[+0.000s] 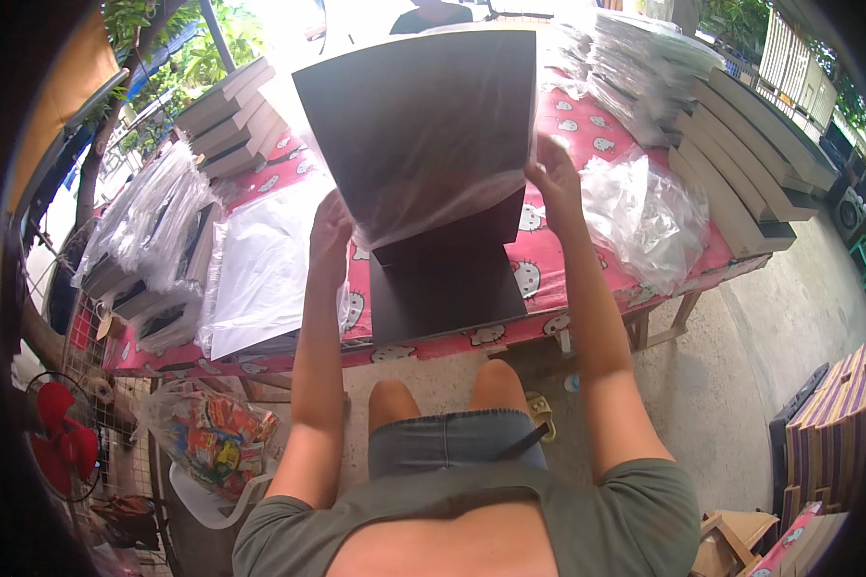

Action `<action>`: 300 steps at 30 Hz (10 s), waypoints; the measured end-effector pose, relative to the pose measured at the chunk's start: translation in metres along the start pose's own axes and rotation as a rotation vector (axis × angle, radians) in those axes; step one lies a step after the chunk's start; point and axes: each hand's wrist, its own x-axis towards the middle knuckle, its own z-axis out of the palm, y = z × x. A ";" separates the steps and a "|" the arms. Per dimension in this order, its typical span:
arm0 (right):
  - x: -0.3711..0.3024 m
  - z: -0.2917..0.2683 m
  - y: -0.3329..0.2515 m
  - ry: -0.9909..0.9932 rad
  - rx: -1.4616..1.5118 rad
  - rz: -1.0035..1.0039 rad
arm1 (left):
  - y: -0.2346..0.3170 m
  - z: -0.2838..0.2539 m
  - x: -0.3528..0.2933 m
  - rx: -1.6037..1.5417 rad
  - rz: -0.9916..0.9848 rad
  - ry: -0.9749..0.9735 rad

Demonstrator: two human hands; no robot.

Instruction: The person packages flat rectangular objects by inserting them into plastic bags and stacking them on a table.

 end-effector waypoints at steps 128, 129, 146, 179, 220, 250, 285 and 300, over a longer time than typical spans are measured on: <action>-0.180 0.003 -0.070 -1.304 0.048 0.727 | 0.088 -0.025 -0.144 -0.822 -0.674 -0.395; -0.181 0.002 -0.070 -1.446 -0.077 0.681 | 0.087 -0.018 -0.146 -1.006 -0.585 -0.283; -0.178 -0.019 -0.064 -0.120 -0.155 0.883 | 0.023 -0.054 -0.180 -0.121 -0.784 0.122; 0.052 0.057 -0.134 -0.217 -0.394 0.202 | 0.127 -0.010 0.063 -0.076 -0.273 0.111; -0.119 -0.017 -0.009 -0.032 -0.255 0.467 | -0.022 -0.044 -0.117 0.294 -0.470 0.080; -0.204 0.109 -0.092 -0.473 0.215 1.131 | 0.110 -0.057 -0.151 0.548 0.011 0.801; -0.100 0.022 -0.016 -0.384 -0.743 -0.012 | 0.036 0.068 -0.111 0.870 0.100 -0.326; -0.086 0.047 -0.105 -0.787 -0.159 0.494 | 0.018 0.047 -0.090 -0.363 -0.704 -0.307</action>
